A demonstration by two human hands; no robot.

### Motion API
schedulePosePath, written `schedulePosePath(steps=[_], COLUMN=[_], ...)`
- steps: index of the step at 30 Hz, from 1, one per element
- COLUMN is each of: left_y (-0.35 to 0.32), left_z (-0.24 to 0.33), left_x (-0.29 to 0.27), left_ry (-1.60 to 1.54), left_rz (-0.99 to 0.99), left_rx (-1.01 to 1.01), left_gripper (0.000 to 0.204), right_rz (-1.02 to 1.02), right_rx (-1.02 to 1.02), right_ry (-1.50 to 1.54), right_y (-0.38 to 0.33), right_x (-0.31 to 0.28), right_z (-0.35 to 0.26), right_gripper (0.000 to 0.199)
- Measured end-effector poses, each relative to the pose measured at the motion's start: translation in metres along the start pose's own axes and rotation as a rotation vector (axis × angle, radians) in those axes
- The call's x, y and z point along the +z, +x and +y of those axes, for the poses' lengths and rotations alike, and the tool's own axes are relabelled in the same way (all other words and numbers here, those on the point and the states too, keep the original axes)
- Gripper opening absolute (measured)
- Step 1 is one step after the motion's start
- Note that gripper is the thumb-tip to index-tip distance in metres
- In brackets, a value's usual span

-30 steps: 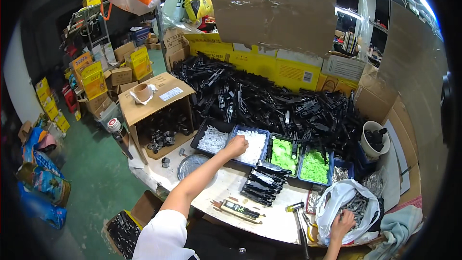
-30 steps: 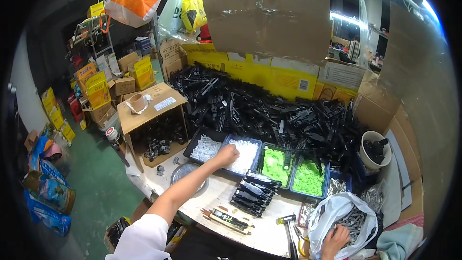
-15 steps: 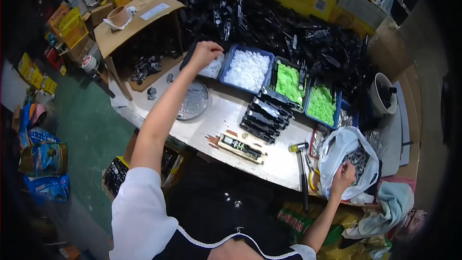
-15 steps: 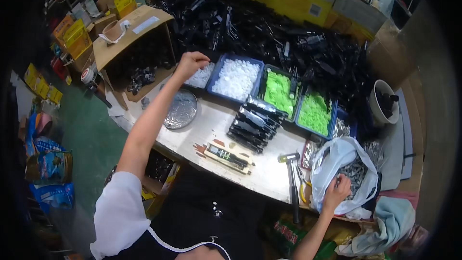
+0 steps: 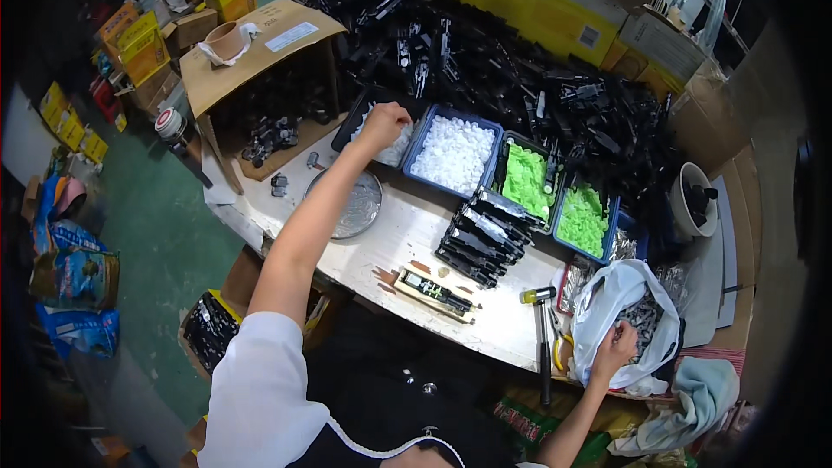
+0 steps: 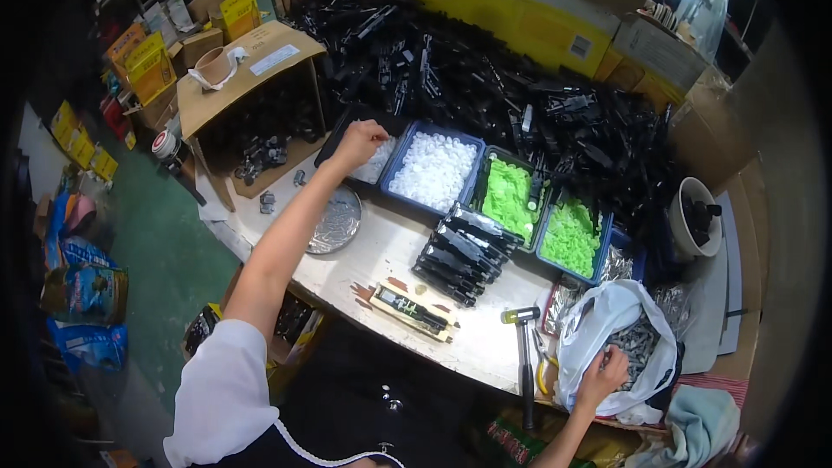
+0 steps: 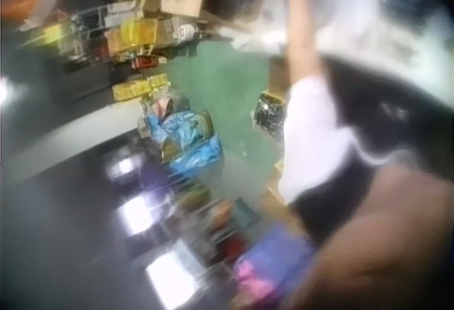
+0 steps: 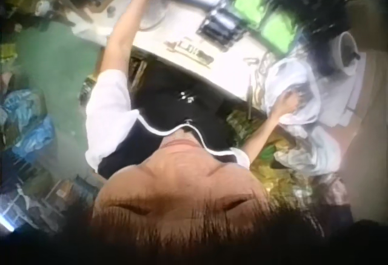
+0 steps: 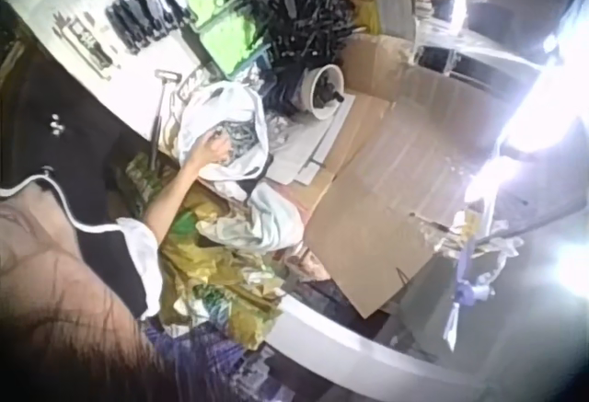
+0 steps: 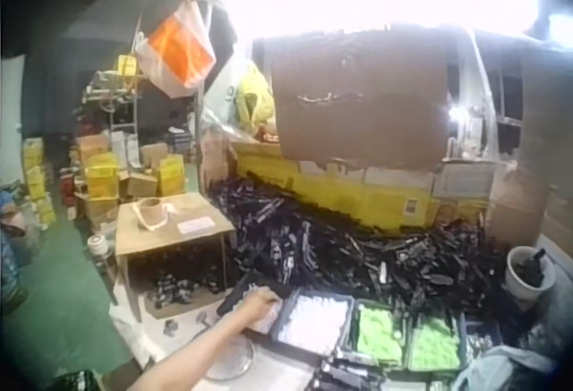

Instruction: The person assembles components by hand at a workstation, picking small plastic and metal pieces from various bins and a bag, joining them together, and using a small hammer to tap parts into place.

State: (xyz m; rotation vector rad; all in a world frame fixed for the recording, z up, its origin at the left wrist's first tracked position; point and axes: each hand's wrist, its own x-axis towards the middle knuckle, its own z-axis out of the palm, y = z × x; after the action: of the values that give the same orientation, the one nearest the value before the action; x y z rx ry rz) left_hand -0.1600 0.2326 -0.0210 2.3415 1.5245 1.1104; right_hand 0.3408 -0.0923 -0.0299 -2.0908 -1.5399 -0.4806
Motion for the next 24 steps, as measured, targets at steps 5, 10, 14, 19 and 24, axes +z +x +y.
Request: schedulePosePath(steps=[5,10,14,19,24], left_y=[-0.006,-0.005,-0.008,0.003,0.006], left_z=[-0.025,-0.03,-0.022,-0.016,-0.039], left_x=[0.015,0.016,0.012,0.006,0.022], left_ry=[0.215,0.38,0.425,0.39,0.471], left_rz=[-0.184,-0.266,-0.226,-0.394,-0.294], left_rx=[0.136,0.013,-0.044,-0.196,0.068], left_gripper=[0.026,0.028,0.025,0.019,0.01], right_rz=[-0.011,0.017,-0.005,0.054,0.121], right_rx=[0.047,0.009,0.024,-0.044,-0.115], right_ry=[-0.016,0.02,0.002,-0.003,-0.057], right_y=[0.001,-0.004,-0.003,-0.003,-0.004], right_x=[0.002,0.0,0.0,-0.004,-0.005], right_z=[0.002,0.003,0.002,0.003,0.006], right_gripper=[0.019,0.02,0.02,0.02,0.02])
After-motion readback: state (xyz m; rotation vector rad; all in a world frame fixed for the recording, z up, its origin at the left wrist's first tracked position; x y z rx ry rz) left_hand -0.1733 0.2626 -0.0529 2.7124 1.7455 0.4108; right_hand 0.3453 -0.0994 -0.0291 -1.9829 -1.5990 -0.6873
